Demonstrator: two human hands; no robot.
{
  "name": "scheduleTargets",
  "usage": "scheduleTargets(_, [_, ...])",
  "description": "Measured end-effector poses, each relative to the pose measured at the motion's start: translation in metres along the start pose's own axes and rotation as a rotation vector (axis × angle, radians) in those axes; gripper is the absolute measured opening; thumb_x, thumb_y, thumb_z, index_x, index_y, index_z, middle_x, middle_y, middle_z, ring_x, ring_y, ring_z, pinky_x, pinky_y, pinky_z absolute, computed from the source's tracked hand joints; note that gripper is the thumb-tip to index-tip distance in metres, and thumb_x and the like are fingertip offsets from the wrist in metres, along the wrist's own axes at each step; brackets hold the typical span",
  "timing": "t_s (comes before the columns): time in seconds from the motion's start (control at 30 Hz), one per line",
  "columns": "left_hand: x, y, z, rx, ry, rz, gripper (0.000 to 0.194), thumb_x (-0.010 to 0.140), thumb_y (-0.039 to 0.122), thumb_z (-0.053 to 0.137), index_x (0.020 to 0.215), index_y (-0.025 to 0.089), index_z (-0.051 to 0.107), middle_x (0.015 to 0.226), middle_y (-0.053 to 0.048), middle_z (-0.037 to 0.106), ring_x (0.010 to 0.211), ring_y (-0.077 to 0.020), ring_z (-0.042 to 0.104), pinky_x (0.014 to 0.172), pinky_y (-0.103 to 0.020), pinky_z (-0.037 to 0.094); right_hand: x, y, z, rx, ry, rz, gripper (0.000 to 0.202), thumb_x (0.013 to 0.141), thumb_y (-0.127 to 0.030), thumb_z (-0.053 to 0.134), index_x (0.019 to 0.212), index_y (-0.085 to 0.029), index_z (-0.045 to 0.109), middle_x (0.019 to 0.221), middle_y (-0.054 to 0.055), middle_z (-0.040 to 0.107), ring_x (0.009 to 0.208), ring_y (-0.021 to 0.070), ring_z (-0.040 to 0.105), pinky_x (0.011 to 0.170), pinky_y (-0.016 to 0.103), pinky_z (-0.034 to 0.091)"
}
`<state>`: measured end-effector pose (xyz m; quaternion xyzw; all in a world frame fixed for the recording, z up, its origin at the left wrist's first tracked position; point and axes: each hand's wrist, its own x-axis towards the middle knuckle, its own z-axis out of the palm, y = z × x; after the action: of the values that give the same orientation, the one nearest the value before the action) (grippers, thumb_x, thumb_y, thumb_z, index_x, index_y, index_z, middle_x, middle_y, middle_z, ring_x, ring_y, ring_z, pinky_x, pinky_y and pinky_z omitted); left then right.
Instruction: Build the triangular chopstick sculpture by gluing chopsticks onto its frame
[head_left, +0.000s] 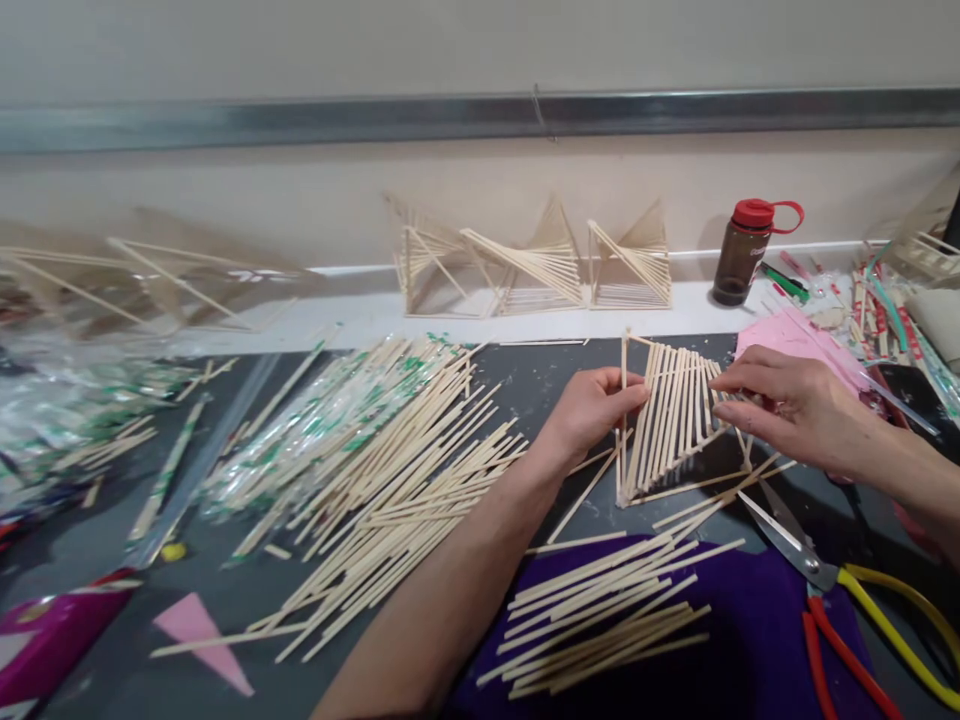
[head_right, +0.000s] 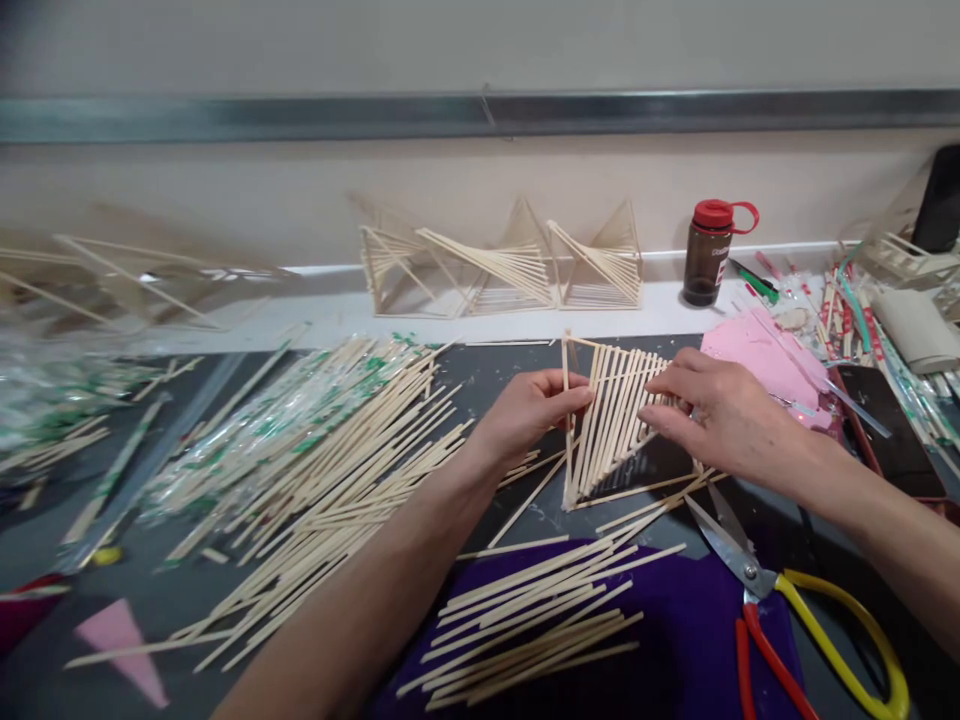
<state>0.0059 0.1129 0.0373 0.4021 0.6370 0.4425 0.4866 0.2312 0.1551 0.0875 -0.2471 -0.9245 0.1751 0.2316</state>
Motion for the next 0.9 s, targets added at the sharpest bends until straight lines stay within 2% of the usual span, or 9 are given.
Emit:
scheduleTargets(0.5, [-0.0025,0.0015,0.0013,-0.090,0.039,0.066,0.022,0.061,0.033,0.072,0.068,0.014,0.066,0.062,0.000,0.063,0.055,-0.0094,0.051,0.051,-0.021,0.036,-0.0010,-0.0012,0.0034,0.001,0.005,0.040,0.023,0.092,-0.029,0.054,0.098,-0.013,0.069,0.088,0.008,0.064,0.077,0.0159,0.061,0.065,0.028,0.048])
scheduleTargets(0.77, [-0.0028,0.0006,0.0002,-0.051,0.034,0.064,0.021,0.065,0.035,0.070,0.069,0.014,0.066,0.058,0.001,0.060,0.049,-0.0077,0.048,0.050,-0.022,0.036,-0.0029,-0.0002,0.0044,0.017,0.013,0.056,0.025,0.093,-0.031,0.054,0.098,-0.013,0.070,0.092,0.009,0.064,0.081,0.0167,0.060,0.069,0.030,0.048])
scheduleTargets(0.9, [-0.0023,-0.0012,-0.0004,-0.036,0.034,0.078,0.022,0.065,0.035,0.070,0.070,0.014,0.066,0.060,0.001,0.061,0.050,-0.0088,0.050,0.052,-0.023,0.039,-0.0022,-0.0012,0.0045,0.017,0.017,0.062,0.024,0.092,-0.031,0.054,0.100,-0.014,0.069,0.090,0.008,0.064,0.080,0.0163,0.060,0.066,0.029,0.048])
